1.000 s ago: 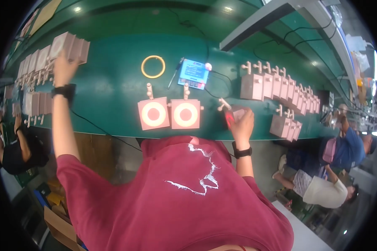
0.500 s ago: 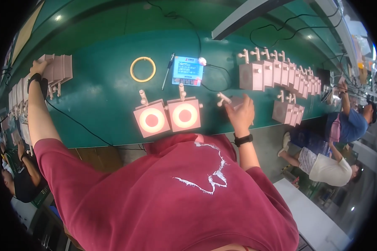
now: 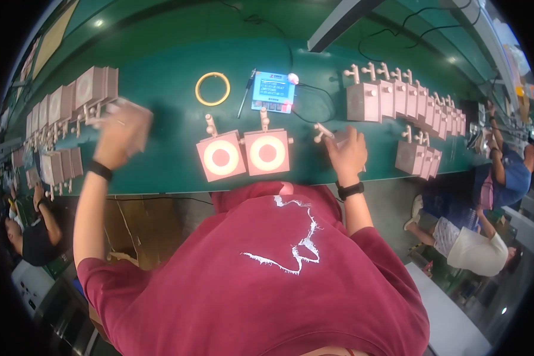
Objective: The person picks up pink boxes, places them on a testing device, and presses a button on the side. After the boxes light up, the person removes them from the device and stacks them on the workbench.
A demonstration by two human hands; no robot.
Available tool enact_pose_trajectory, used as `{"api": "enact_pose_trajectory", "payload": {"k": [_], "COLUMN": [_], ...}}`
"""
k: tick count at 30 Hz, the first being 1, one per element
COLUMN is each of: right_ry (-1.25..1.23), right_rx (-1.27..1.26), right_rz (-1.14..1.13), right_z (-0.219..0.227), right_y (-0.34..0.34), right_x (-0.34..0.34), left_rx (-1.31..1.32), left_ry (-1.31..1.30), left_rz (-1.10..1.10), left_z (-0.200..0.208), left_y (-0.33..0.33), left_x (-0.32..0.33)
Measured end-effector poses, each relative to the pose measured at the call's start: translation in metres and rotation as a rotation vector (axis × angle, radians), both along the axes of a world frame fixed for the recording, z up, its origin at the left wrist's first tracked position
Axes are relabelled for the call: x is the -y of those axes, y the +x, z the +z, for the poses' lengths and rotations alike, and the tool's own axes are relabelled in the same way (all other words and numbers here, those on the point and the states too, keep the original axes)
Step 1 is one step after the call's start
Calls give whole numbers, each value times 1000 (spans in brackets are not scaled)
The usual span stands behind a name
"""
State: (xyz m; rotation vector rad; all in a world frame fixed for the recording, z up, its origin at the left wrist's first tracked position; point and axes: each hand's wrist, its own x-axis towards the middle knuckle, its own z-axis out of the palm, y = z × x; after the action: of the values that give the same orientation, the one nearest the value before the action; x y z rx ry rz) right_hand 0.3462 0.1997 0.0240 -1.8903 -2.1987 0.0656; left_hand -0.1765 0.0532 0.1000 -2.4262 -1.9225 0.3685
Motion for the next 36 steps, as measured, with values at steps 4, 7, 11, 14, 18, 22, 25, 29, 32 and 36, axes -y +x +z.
{"api": "enact_pose_trajectory", "payload": {"k": [4,7,11,14,18,22,25,29,32,36], "right_ry": [27,41,11,-19,23,-25,-37,-22,-3,-5], "right_rx": [-9,-14,-49,-85,-150,-247,-219,-131,-108,-124], "right_rz": [43,60,50,40,11,-115,-228,-357,-377,-343], "right_z": [-5,-7,-7,-6,-2,16,20,3,-11,-15], "right_y": [4,7,12,16,31,65,98,154,187,207], "right_x": [1,1,0,-1,-1,-10,-15,-33,-47,-58], "left_rx": [33,-53,51,261,128,137,167,185,200,241], "left_ry": [-140,-139,-301,129,-137,-123,-85,-44,-5,-82], "left_rz": [-354,-571,-201,350,515,422,365,336,310,226], "left_z": [-63,-76,-34,-64,-61,-75,-80,-77,-76,-72], "left_y": [49,70,104,118,148,134,134,137,138,156], "left_x": [59,70,67,68,50,43,38,31,34,27]}}
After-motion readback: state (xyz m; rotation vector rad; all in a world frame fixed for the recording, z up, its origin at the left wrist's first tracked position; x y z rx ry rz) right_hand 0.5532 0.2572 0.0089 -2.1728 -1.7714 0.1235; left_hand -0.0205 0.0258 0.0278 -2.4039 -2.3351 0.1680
